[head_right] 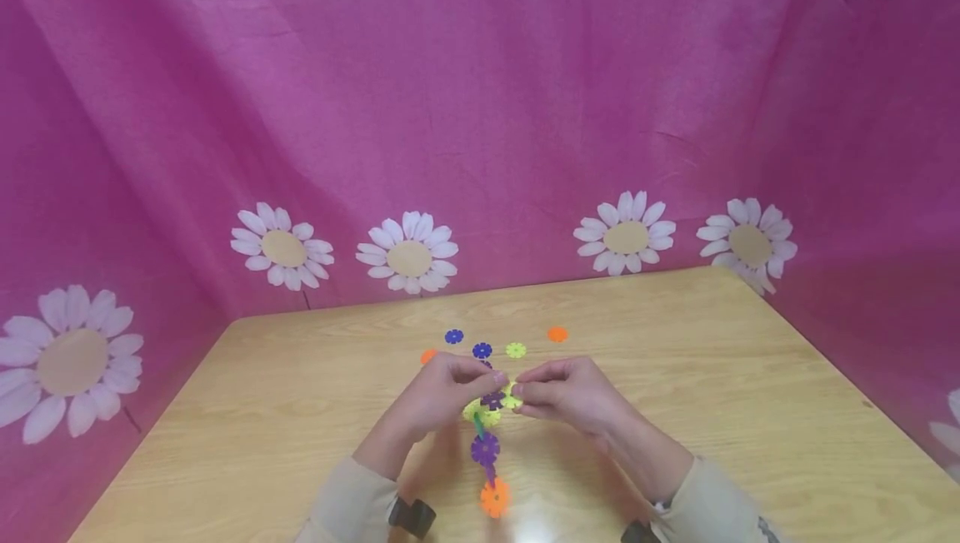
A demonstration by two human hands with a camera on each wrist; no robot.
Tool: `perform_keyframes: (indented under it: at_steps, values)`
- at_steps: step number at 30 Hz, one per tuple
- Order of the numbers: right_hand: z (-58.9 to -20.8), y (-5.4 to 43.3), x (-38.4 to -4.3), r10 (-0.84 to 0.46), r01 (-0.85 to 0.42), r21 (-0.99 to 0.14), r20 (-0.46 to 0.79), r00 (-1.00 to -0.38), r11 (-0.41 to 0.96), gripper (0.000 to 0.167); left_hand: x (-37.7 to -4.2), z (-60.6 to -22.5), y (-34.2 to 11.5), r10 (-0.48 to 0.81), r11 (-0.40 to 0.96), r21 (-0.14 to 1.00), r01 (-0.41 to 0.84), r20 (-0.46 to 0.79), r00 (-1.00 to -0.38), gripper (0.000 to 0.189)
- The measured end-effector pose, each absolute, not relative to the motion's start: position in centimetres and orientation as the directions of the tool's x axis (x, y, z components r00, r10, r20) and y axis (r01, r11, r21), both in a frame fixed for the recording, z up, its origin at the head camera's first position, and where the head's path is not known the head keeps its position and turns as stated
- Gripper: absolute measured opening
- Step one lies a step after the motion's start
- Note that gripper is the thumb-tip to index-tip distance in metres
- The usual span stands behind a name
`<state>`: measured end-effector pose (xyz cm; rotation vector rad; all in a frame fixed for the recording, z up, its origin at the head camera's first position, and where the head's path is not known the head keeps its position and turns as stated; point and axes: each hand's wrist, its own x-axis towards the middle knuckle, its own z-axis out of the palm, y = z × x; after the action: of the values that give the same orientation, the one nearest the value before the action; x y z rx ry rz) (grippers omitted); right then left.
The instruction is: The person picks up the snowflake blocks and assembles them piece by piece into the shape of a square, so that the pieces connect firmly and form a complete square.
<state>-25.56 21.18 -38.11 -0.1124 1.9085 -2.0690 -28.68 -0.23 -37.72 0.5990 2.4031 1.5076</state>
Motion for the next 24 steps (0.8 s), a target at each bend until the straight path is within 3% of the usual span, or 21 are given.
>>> perform_keyframes:
  at_steps: [9,19,24]
  values:
    - [-38.0,21.0,-25.3,-0.339,0.183,-0.982,-0.159,-0.927,-0.041,0.024,-28.9,-38.0,-0.3,0.446,0.363,0.928,0.077,-0.101,-0.889,0.019]
    - [-38.3,20.2,-26.1,-0.403,0.201,-0.98,-0.181,-0.897,-0.008,0.031,-29.4,-38.0,-1.5,0.46,0.344,0.938,0.048,-0.124,-0.879,0.017]
    - [-39.3,21.3,-26.9,-0.409,0.197,-0.979,-0.199,-0.891,0.046,0.043,-29.3,-38.1,-1.4,0.469,0.357,0.933,0.047,-0.136,-0.873,0.016]
